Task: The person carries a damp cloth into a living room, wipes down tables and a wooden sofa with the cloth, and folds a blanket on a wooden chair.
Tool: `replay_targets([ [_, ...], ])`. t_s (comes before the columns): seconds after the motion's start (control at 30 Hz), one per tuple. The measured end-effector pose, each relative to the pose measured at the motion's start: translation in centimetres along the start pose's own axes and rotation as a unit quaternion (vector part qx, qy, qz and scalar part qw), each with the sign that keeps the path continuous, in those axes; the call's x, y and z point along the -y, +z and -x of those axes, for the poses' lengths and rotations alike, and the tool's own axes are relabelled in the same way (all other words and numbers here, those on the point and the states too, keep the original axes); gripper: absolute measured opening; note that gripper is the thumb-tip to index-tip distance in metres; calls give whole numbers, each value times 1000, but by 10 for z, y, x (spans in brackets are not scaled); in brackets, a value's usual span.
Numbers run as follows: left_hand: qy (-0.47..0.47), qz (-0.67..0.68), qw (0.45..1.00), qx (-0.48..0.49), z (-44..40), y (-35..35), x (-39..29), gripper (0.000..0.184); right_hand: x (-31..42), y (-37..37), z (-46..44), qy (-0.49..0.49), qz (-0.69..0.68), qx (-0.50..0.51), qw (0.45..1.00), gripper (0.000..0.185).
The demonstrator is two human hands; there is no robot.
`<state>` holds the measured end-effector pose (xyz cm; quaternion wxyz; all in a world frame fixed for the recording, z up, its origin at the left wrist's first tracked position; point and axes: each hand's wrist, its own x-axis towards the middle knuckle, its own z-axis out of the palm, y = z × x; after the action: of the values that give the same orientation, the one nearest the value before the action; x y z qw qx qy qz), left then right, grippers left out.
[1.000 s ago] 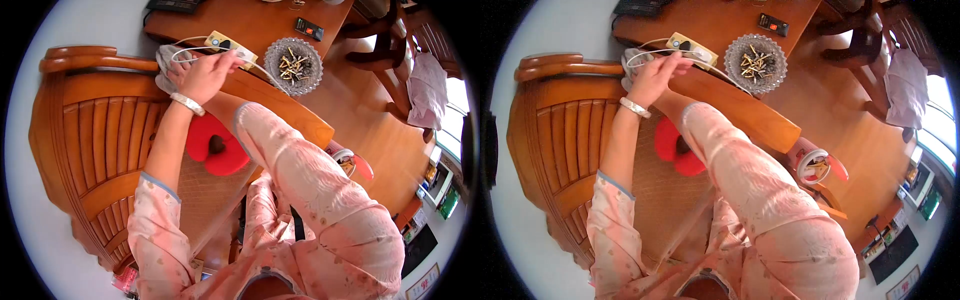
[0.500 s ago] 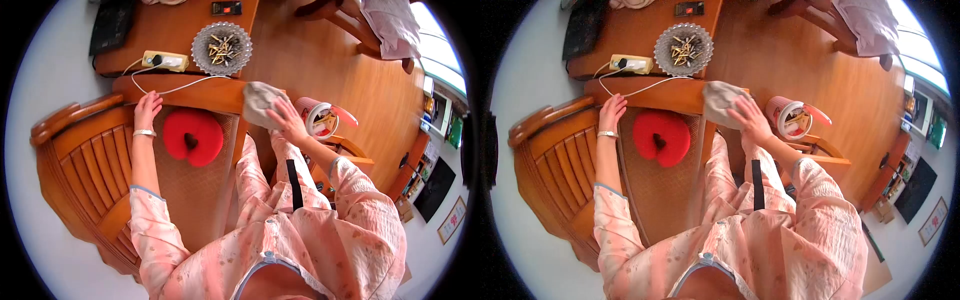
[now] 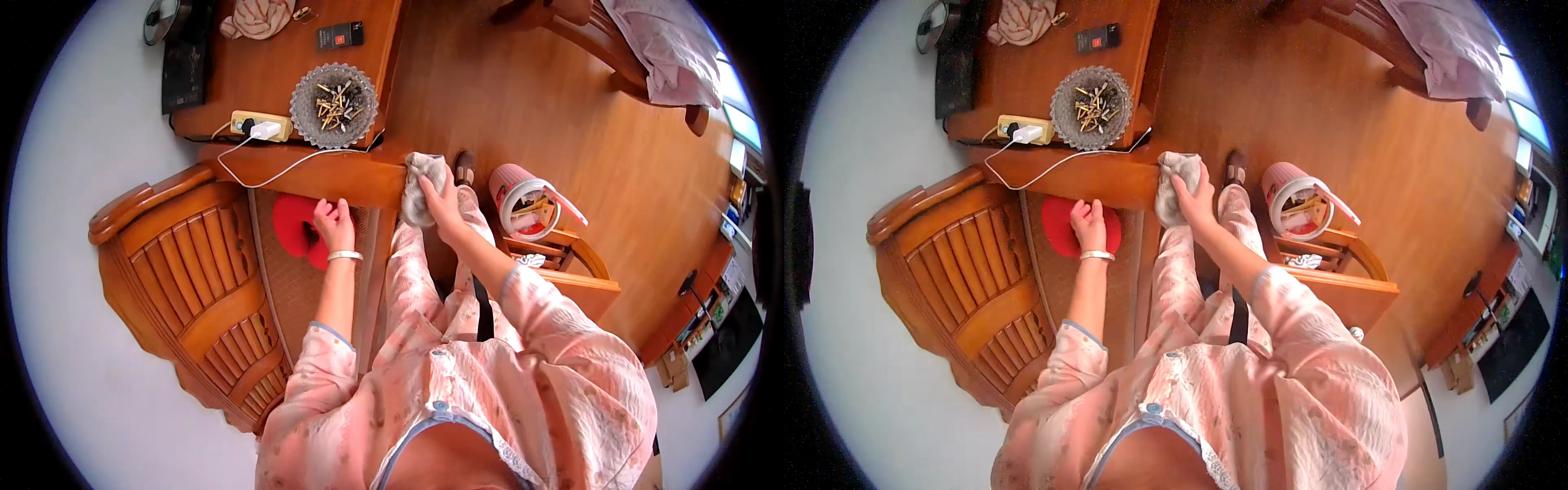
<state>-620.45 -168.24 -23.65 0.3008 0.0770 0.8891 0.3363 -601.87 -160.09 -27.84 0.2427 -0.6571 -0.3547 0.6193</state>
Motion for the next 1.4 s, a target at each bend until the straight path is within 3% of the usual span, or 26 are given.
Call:
replay_targets([
  [0.07, 74, -29, 997, -11, 12, 13, -16, 55, 9, 3, -25, 111, 5, -12, 994, 60],
  [0.1, 71, -33, 997, -14, 15, 12, -23, 55, 14, -2, -32, 177, -62, 19, 982, 56],
  [0.17, 204, -106, 973, -22, 11, 17, -44, 64, 26, -17, -56, 303, -137, 84, 939, 45],
  [0.2, 205, -105, 973, -27, 3, 22, -54, 64, 30, -23, -66, 310, -133, 136, 931, 36],
  [0.27, 291, -240, 923, -80, -11, 24, -68, 78, 29, -30, -89, 422, -126, 201, 875, 28],
  [0.33, 299, -257, 916, -72, -23, 30, -91, 86, 14, -32, -114, 475, -77, 222, 848, 25],
  [0.4, 307, -273, 910, -61, -33, 37, -116, 93, -1, -37, -126, 345, 10, 229, 910, 36],
  [0.43, 324, -338, 882, -47, -36, 45, -127, 99, 11, -42, -130, 288, 126, 234, 920, 52],
  [0.5, 337, -396, 853, -35, -44, 61, -133, 106, 53, -54, -115, 234, 131, 292, 918, 50],
  [0.57, 363, -450, 815, -20, -55, 76, -132, 112, 78, -49, -106, 122, 168, 391, 897, 52],
  [0.6, 360, -447, 819, -24, -62, 80, -131, 112, 91, -49, -102, 40, 283, 423, 860, 67],
  [0.67, 345, -474, 810, -20, -74, 79, -129, 118, 86, -33, -95, -219, 353, 415, 810, 71],
  [0.93, 359, -437, 825, -1, -82, 71, -130, 114, 90, -18, -75, -165, 428, 373, 806, 75],
  [1.03, 361, -423, 831, -4, -87, 72, -132, 113, 103, -8, -66, -260, 506, 355, 742, 73],
  [1.2, 340, -436, 833, -9, -94, 67, -138, 113, 104, 11, -73, -295, 457, 371, 752, 71],
  [1.33, 303, -426, 852, 15, -100, 53, -139, 117, 99, -31, -65, -182, 472, 334, 795, 66],
  [1.4, 300, -396, 868, 16, -101, 44, -143, 114, 108, -68, -71, -57, 534, 334, 775, 63],
])
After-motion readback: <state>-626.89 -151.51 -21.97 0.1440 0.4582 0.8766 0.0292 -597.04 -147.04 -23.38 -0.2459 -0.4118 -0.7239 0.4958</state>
